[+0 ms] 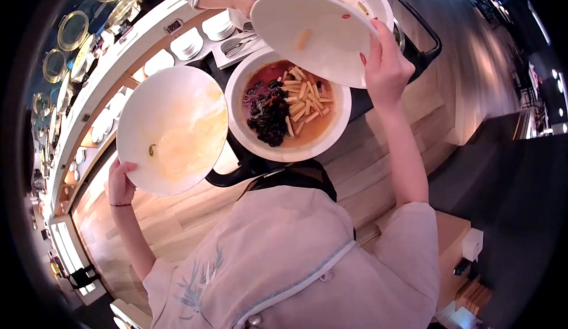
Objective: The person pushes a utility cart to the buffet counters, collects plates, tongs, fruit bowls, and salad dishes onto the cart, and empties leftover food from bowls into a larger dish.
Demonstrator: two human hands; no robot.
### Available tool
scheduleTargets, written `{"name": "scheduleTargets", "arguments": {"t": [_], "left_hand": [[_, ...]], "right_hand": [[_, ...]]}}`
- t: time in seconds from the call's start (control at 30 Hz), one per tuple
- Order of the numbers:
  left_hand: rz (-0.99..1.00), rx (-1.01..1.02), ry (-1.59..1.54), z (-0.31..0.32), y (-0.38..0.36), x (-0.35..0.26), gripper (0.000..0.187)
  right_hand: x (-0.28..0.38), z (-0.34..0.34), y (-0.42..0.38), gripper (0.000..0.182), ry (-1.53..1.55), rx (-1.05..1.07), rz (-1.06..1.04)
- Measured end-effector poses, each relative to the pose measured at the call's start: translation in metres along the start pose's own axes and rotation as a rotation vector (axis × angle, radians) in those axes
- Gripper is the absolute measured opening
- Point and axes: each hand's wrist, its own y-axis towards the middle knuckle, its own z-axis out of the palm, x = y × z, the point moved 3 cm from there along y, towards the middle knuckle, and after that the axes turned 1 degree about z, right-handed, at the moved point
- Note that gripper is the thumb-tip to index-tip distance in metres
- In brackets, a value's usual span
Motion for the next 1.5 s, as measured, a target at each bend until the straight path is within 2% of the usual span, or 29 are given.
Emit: {"name": "scheduleTargets", "arguments": {"t": [0.07, 0.13, 0.2, 0.27, 0.3, 0.33, 0.4, 0.47, 0.53, 0.63, 0.8, 0.87, 1.2, 1.27, 1.37, 1.5], "left_hand": [[0.0, 0.042, -0.027, -0.007, -0.006, 0.006, 0.04], [0.029, 0.058, -0.133, -0.024, -0.003, 0.03, 0.042], [0.106, 0.057, -0.2, -0.038, 0.006, 0.046, 0.045], [0.058, 0.072, -0.257, -0.027, -0.001, 0.047, 0.044], [-0.005, 0.15, -0.253, -0.027, -0.002, 0.048, 0.042], [-0.042, 0.147, -0.249, -0.022, -0.006, 0.046, 0.041], [-0.02, 0.162, -0.301, -0.016, 0.001, 0.057, 0.041], [-0.031, 0.158, -0.329, -0.013, 0.003, 0.063, 0.041], [-0.103, 0.235, -0.353, -0.014, 0.001, 0.072, 0.043], [-0.116, 0.157, -0.44, -0.016, 0.0, 0.088, 0.043], [-0.149, 0.186, -0.463, -0.018, -0.019, 0.088, 0.044], [-0.111, 0.1, -0.535, -0.024, -0.016, 0.097, 0.044], [-0.064, 0.065, -0.469, -0.021, -0.029, 0.092, 0.039], [0.042, -0.019, -0.54, -0.025, -0.025, 0.097, 0.04], [-0.057, 0.048, -0.444, -0.034, -0.038, 0.085, 0.043], [-0.132, 0.069, -0.373, -0.037, -0.03, 0.088, 0.045]], "right_hand": [[0.005, -0.009, -0.002, 0.018, -0.028, -0.053, 0.106], [0.006, -0.023, -0.009, 0.023, -0.118, 0.002, 0.348], [0.001, -0.034, -0.017, 0.026, 0.07, -0.031, 0.694], [-0.037, -0.036, -0.056, 0.024, 0.297, -0.017, 0.766], [-0.044, -0.037, -0.075, 0.024, 0.365, -0.035, 0.903], [-0.048, -0.038, -0.096, 0.025, 0.428, -0.034, 1.048], [-0.058, -0.04, -0.144, 0.028, 0.523, -0.042, 1.315], [-0.034, -0.053, -0.16, 0.03, 0.626, -0.093, 1.491], [-0.02, -0.067, -0.181, 0.033, 0.691, -0.147, 1.559], [0.003, -0.087, -0.2, 0.034, 0.685, -0.212, 1.638], [0.023, -0.124, -0.209, 0.034, 0.598, -0.205, 1.614], [0.02, -0.133, -0.218, 0.033, 0.549, -0.183, 1.586], [0.018, -0.161, -0.217, 0.035, 0.56, -0.213, 1.634], [0.012, -0.163, -0.222, 0.038, 0.566, -0.232, 1.575], [0.025, -0.172, -0.205, 0.036, 0.54, -0.201, 1.617], [0.04, -0.171, -0.215, 0.035, 0.503, -0.289, 1.669]]}}
